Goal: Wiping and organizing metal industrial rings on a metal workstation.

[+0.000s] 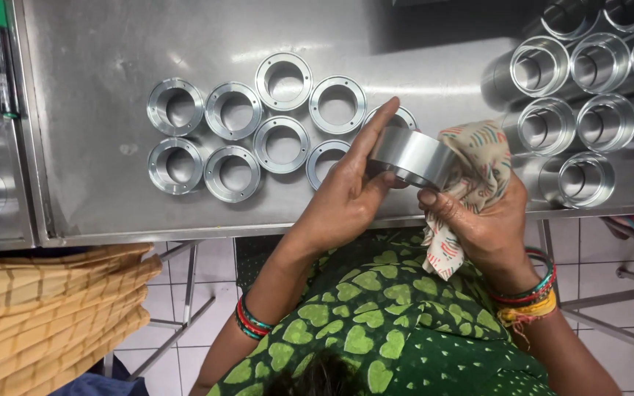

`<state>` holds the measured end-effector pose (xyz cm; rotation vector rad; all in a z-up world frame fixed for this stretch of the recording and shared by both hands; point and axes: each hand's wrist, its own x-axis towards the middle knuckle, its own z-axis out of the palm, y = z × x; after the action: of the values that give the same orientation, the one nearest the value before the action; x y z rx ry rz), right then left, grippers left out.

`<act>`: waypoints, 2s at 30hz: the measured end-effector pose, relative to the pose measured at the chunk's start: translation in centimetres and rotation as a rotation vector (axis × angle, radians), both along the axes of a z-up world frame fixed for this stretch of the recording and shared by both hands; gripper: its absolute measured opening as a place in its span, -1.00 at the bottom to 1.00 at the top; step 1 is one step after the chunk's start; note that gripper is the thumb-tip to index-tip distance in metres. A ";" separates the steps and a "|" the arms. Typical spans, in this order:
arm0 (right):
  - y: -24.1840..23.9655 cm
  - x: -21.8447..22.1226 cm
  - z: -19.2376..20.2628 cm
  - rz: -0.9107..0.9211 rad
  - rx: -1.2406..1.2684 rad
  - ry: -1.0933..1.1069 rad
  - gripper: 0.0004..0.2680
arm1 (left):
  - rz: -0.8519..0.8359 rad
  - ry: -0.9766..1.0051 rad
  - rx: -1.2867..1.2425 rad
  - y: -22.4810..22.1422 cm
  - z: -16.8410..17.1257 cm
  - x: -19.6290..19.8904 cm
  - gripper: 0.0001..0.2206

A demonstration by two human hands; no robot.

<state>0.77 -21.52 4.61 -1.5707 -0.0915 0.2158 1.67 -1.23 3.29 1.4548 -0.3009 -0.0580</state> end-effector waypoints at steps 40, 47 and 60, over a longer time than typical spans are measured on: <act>-3.3 -0.3 -6.4 -0.127 -0.835 -0.560 -0.81 | 0.337 -0.247 0.873 3.4 -2.6 1.3 -0.68; -3.4 -0.3 -7.9 -0.166 -0.821 -0.557 -0.83 | 0.121 -0.112 1.087 1.7 -3.7 2.3 -0.35; -3.2 -0.1 -8.4 -0.185 -0.899 -0.535 -0.87 | -0.154 -0.176 1.073 7.5 -2.6 3.4 -0.47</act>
<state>0.68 -24.75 -3.80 -2.4868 -0.2926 -0.3732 5.02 6.24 0.73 2.5045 -0.5734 -0.2441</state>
